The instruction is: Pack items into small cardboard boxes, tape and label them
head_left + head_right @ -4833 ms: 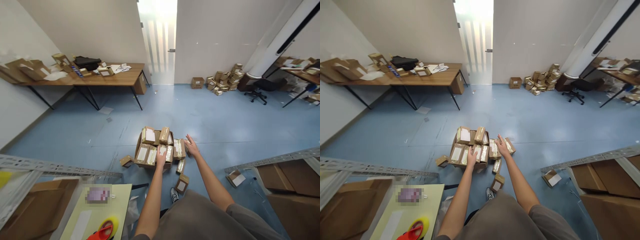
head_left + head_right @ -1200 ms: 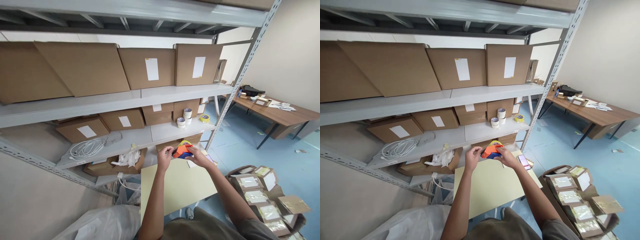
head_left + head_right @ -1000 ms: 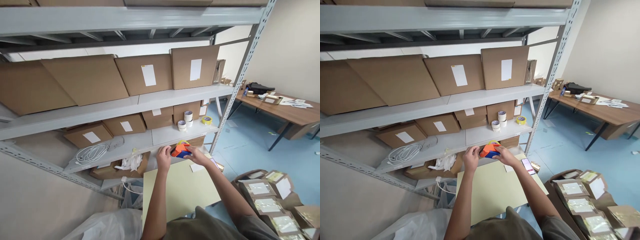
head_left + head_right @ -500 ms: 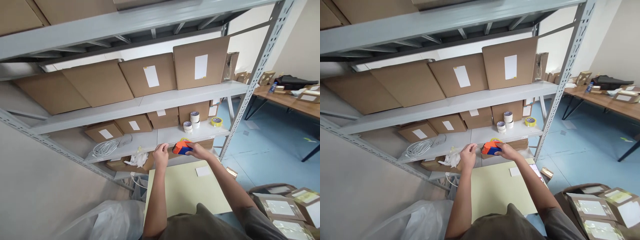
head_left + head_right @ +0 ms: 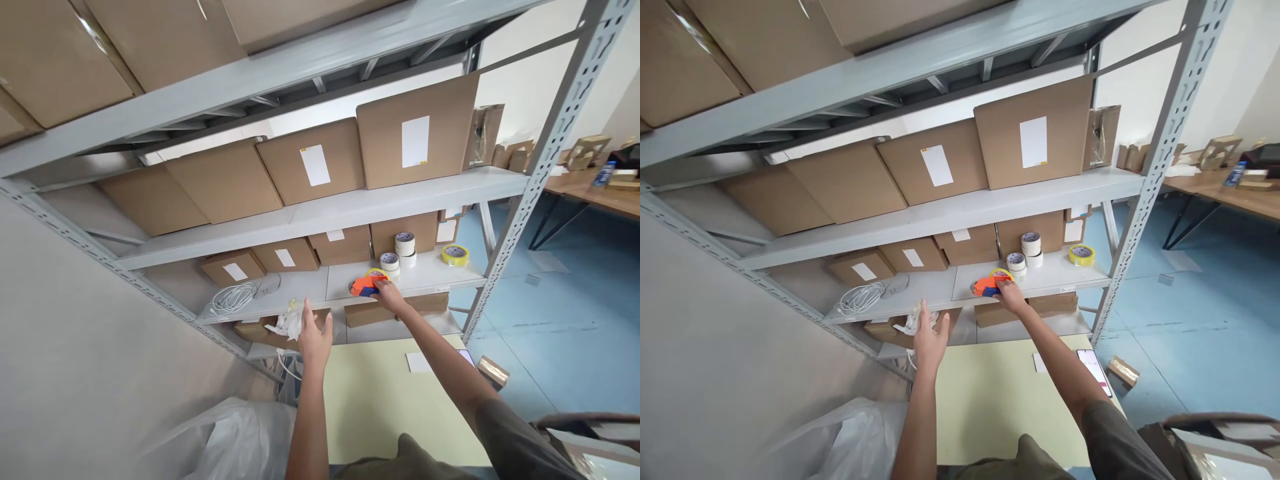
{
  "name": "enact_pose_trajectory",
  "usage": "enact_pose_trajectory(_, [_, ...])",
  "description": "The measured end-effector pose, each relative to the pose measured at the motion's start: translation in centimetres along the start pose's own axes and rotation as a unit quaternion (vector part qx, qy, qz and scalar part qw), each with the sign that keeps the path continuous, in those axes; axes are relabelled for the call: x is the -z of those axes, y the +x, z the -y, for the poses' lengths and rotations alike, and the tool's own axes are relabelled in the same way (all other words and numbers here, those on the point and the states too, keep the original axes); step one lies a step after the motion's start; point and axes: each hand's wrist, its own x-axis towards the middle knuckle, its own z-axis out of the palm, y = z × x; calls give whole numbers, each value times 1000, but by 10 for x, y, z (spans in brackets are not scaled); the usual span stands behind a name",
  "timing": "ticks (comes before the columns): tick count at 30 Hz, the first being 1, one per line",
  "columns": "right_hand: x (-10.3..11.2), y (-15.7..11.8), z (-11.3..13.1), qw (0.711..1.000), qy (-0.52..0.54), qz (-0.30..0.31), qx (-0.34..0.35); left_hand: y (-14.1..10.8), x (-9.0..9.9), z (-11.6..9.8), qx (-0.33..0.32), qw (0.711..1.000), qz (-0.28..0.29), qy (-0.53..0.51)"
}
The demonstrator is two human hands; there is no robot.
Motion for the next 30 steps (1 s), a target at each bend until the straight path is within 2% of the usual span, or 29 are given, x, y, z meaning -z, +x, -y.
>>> enact_pose_trajectory(4, [-16,40,-3,998,-50,42,-19,-8,1,19,-20,999,28,-13])
enact_pose_trajectory(7, [-25,58,-7,992,-82,87,-30,-9,3,28,-2,999,34,-18])
enact_pose_trajectory(11, [-33,66,-12,988,-99,115,-30,-5,-4,27,8,999,33,-34])
enact_pose_trajectory(16, [-31,63,-8,989,-104,98,-47,-5,-25,16,-12,996,62,-60])
enact_pose_trajectory(20, [-20,44,1,998,-47,29,-32,-7,-37,11,-20,996,67,-52])
enact_pose_trajectory(25, [-7,-10,15,992,87,-79,40,-6,-47,13,-37,996,51,-61])
enact_pose_trajectory(28, [-13,-50,19,982,133,-119,59,-9,-52,21,-23,996,60,-65])
enact_pose_trajectory(30, [-24,-72,17,980,153,-114,52,-15,-54,28,-14,996,65,-57])
